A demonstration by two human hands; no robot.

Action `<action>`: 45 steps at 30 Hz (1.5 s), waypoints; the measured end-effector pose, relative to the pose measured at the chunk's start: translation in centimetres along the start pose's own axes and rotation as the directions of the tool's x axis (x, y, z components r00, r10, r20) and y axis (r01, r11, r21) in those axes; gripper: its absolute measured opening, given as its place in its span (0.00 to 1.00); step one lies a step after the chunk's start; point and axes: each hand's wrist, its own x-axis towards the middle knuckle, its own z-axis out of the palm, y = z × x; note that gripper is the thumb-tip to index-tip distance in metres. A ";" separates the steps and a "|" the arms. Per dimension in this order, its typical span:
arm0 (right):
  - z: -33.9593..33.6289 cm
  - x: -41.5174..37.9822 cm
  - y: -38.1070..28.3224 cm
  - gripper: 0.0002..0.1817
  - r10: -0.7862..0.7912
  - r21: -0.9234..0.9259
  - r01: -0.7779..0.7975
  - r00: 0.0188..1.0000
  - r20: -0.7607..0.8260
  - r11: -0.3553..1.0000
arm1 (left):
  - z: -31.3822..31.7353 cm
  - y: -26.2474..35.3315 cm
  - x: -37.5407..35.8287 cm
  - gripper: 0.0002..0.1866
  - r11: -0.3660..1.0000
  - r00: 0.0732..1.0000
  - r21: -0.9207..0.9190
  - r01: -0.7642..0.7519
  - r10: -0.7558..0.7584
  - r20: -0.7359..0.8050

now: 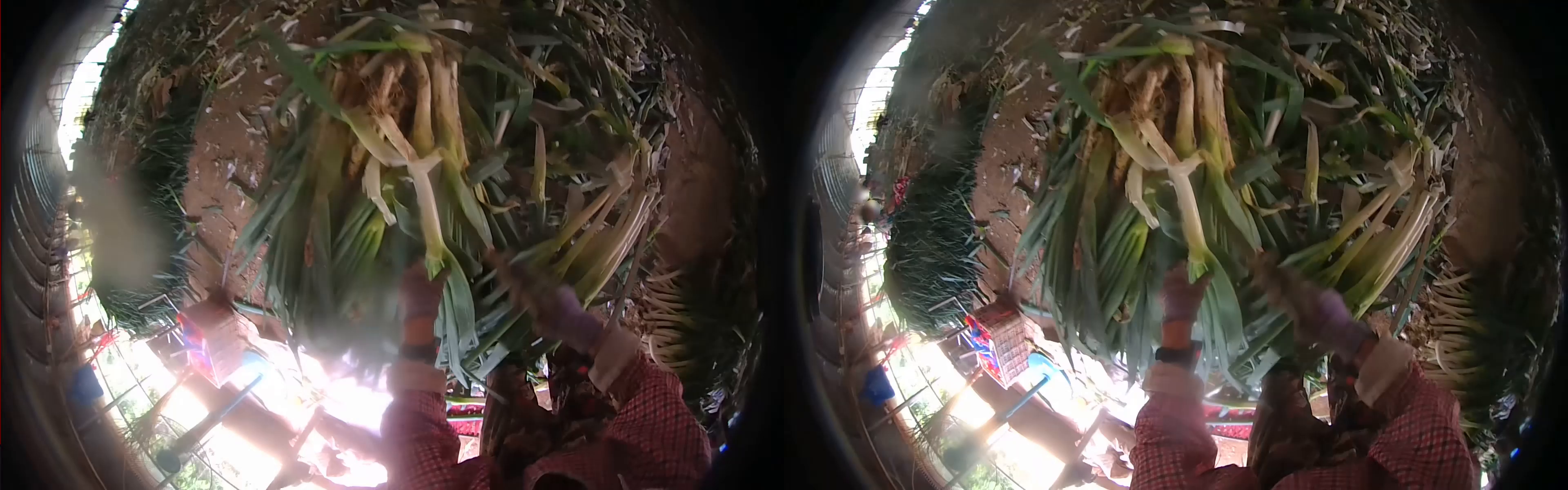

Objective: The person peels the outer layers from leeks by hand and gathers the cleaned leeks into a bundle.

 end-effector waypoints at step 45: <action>3.5 -1.3 -4.8 0.41 0.244 -0.091 -0.236 0.965 0.100 0.968 | -5.8 2.9 -15.8 0.30 0.590 0.653 -0.526 0.612 -0.002 0.758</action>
